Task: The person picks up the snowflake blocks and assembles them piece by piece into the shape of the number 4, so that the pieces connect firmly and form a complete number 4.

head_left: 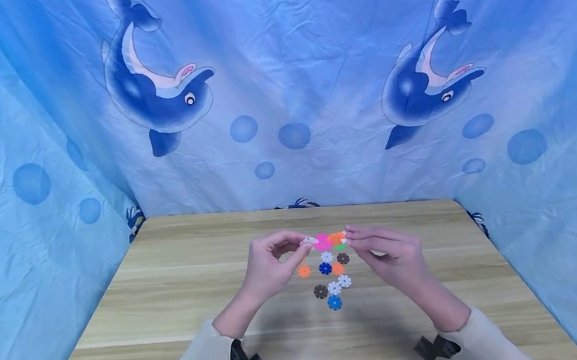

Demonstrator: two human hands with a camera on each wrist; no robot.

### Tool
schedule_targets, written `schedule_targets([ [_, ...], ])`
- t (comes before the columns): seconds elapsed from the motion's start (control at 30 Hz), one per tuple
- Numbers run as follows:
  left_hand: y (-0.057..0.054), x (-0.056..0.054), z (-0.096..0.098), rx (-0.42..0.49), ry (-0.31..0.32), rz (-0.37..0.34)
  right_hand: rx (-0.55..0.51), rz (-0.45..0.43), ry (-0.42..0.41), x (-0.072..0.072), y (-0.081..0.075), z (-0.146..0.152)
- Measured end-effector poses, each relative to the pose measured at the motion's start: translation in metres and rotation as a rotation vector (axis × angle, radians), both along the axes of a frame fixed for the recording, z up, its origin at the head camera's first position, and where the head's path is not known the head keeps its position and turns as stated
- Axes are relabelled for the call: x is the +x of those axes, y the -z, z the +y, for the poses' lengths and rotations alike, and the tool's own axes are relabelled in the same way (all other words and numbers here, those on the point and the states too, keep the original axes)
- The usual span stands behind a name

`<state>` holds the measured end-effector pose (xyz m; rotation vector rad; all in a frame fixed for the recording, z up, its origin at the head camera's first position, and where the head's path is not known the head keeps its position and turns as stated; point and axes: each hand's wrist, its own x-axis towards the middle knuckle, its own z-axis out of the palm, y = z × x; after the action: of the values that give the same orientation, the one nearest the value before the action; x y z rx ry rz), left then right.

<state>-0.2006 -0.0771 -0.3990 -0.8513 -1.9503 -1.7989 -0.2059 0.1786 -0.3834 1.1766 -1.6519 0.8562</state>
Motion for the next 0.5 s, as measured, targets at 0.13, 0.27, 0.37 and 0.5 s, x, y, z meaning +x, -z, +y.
schedule_targets([
  [0.13, -0.001, 0.0, 0.004, 0.011, 0.035, -0.002, -0.007, 0.034, 0.014, -0.002, -0.002, 0.0],
  [0.27, -0.002, -0.001, 0.009, -0.017, 0.056, -0.003, -0.013, 0.053, 0.025, -0.002, -0.003, -0.002],
  [0.37, -0.002, -0.001, 0.011, -0.036, 0.055, -0.004, -0.018, 0.062, 0.031, -0.002, -0.002, -0.003],
  [0.5, -0.003, -0.001, 0.012, -0.027, 0.06, -0.005, -0.016, 0.068, 0.036, -0.001, -0.001, -0.005],
])
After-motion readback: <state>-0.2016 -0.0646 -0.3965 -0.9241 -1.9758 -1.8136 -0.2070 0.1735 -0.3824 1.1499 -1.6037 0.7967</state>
